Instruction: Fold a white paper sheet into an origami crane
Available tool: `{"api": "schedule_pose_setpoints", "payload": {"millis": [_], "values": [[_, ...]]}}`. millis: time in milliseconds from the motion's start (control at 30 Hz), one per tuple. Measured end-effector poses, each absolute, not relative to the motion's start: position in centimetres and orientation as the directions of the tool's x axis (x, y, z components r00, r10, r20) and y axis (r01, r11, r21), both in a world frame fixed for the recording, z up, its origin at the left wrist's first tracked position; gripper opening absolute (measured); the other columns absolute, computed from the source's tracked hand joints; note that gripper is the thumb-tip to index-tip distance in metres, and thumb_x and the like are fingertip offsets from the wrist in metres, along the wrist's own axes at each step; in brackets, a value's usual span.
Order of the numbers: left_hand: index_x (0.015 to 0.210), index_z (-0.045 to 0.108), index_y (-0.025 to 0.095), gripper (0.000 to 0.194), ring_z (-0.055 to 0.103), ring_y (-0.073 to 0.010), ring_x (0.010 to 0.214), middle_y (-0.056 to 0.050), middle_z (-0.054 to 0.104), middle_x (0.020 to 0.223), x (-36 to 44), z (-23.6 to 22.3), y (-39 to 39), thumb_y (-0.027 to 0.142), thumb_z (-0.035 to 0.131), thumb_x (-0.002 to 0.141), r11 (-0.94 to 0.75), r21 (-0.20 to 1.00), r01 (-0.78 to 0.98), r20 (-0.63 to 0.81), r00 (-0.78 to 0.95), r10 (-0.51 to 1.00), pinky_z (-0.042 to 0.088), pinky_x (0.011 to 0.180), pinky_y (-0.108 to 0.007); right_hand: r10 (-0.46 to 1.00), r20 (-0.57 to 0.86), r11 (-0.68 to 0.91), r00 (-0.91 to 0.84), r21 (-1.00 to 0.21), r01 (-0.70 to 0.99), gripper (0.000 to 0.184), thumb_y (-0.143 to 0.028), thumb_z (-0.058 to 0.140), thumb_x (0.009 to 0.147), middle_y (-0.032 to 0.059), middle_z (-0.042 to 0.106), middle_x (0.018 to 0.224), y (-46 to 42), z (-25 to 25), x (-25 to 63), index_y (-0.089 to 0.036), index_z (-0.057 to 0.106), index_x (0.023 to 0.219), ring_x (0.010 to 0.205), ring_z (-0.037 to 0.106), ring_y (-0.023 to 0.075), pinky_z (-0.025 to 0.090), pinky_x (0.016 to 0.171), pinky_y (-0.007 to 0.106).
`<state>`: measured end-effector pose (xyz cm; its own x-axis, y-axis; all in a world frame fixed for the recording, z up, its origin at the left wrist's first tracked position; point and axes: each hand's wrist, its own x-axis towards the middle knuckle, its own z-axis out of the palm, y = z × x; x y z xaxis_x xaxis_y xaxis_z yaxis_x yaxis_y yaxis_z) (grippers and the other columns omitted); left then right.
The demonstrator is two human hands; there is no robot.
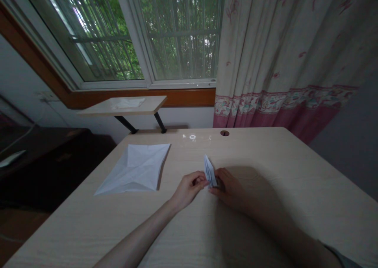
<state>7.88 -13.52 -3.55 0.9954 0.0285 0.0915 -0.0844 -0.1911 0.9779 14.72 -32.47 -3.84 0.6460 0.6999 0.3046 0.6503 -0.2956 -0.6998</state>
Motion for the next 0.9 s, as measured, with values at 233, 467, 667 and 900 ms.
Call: {"api": "schedule_pose_setpoints", "payload": {"millis": [233, 467, 667, 900], "values": [[0.084, 0.07, 0.016, 0.023, 0.051, -0.0145, 0.071, -0.001, 0.059, 0.075, 7.7, -3.28, -13.42, 0.038, 0.068, 0.085, -0.275, 0.947, -0.166, 0.173, 0.985, 0.002, 0.039, 0.066, -0.025, 0.698, 0.362, -0.236, 0.618, -0.699, 0.676, 0.009, -0.017, 0.053, 0.084, 0.0054, 0.057, 0.091, -32.6, -3.71, 14.63, -0.021, 0.051, 0.092, 0.085, 0.053, 0.022, 0.045, 0.076, 0.037], [0.088, 0.072, 0.019, 0.023, 0.052, -0.0247, 0.119, -0.011, 0.056, 0.125, 8.01, -3.42, -13.18, 0.041, 0.067, 0.088, -0.308, 0.898, -0.316, 0.335, 0.942, 0.01, 0.04, 0.102, -0.036, 0.661, 0.361, -0.244, 0.658, -0.725, 0.644, 0.004, -0.019, 0.051, 0.086, 0.0024, 0.055, 0.083, -32.69, -3.24, 14.7, -0.022, 0.049, 0.085, 0.076, 0.053, 0.0197, 0.044, 0.07, 0.034], [0.1, 0.069, 0.018, 0.025, 0.061, -0.024, 0.102, -0.01, 0.069, 0.107, 8.14, -4.02, -12.9, 0.04, 0.064, 0.089, -0.284, 0.935, -0.214, 0.217, 0.976, -0.022, 0.045, 0.093, -0.035, 0.65, 0.355, -0.232, 0.672, -0.749, 0.62, 0.003, -0.019, 0.051, 0.084, 0.0027, 0.055, 0.083, -32.62, -3.71, 15.02, -0.022, 0.049, 0.085, 0.074, 0.052, 0.0194, 0.045, 0.068, 0.034], [0.112, 0.057, 0.02, 0.035, 0.06, -0.0168, 0.086, -0.005, 0.064, 0.095, 8.03, -4.0, -13.31, 0.039, 0.067, 0.085, -0.156, 0.972, -0.176, 0.195, 0.974, 0.113, 0.047, 0.08, -0.029, 0.65, 0.308, -0.248, 0.694, -0.778, 0.577, 0.003, -0.019, 0.052, 0.083, 0.0018, 0.056, 0.081, -32.56, -3.92, 15.21, -0.021, 0.051, 0.082, 0.074, 0.052, 0.0185, 0.045, 0.068, 0.034]]}}
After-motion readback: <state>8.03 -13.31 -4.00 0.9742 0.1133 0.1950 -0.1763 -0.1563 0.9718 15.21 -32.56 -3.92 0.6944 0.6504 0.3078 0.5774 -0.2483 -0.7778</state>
